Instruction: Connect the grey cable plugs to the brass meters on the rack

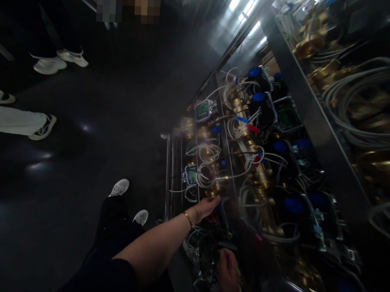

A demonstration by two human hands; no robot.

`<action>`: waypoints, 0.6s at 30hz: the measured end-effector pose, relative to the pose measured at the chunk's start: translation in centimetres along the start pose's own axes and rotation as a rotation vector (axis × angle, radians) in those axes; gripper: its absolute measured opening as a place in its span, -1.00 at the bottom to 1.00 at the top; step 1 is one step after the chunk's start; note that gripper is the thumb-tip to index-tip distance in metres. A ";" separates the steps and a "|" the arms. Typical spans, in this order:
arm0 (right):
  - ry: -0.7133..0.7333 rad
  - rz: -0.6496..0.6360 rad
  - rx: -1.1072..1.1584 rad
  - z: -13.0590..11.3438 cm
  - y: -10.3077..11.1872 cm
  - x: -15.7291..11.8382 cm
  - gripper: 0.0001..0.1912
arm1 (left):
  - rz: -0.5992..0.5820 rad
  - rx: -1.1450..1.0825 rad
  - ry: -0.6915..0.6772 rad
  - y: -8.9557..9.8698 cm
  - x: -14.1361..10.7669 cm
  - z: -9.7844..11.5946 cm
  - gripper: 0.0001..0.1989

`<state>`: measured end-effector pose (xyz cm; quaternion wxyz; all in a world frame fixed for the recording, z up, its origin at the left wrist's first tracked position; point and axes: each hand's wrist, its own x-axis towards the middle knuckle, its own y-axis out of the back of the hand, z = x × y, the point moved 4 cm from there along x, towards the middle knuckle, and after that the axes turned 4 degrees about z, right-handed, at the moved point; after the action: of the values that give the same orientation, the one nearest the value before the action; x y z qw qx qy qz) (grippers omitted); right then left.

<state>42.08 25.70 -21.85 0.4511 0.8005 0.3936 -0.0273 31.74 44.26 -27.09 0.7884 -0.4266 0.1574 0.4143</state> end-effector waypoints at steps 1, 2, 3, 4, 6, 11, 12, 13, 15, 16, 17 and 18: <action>0.007 0.017 -0.007 -0.2 -0.1 0.1 -0.46 | 0.014 0.006 -0.015 0.3 0.1 -0.2 -0.37; 0.008 0.026 -0.016 -0.4 -0.2 0.2 -0.45 | 0.034 0.015 -0.031 0.6 0.3 -0.4 -0.41; 0.005 0.028 -0.024 -0.6 -0.3 0.3 -0.43 | 0.050 0.024 -0.044 0.8 0.3 -0.5 -0.43; 0.002 0.023 -0.023 -0.8 -0.5 0.3 -0.42 | 0.062 0.031 -0.053 0.9 0.3 -0.6 -0.45; 0.003 0.000 -0.004 -1.3 -1.0 0.6 -0.40 | 0.072 0.039 -0.061 1.0 0.1 -0.9 -0.47; 0.085 -0.021 -0.015 -3.1 -2.2 1.1 -0.41 | 0.058 0.043 -0.083 1.1 -0.9 -1.2 -0.54; 0.096 -0.030 -0.023 -3.4 -2.4 1.2 -0.42 | 0.061 0.044 -0.091 1.2 -1.1 -1.2 -0.54; 0.098 -0.042 -0.026 -3.6 -2.5 1.3 -0.44 | 0.068 0.047 -0.099 1.3 -1.1 -1.2 -0.53; 0.089 -0.040 -0.024 -3.8 -2.7 1.4 -0.44 | 0.082 0.056 -0.114 1.6 -1.0 -1.0 -0.50; 0.079 -0.026 -0.019 -3.8 -2.7 1.5 -0.43 | 0.084 0.063 -0.122 1.7 -0.9 -0.9 -0.48; 0.071 -0.013 -0.015 -3.7 -2.7 1.6 -0.42 | 0.081 0.072 -0.130 1.7 -0.7 -0.7 -0.47; 0.074 0.003 -0.012 -3.6 -2.7 1.6 -0.41 | 0.076 0.084 -0.136 1.6 -0.5 -0.5 -0.47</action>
<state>40.31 30.06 -22.23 0.4412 0.7988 0.4090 0.0055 30.18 44.03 -27.98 0.7981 -0.3578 0.1370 0.4650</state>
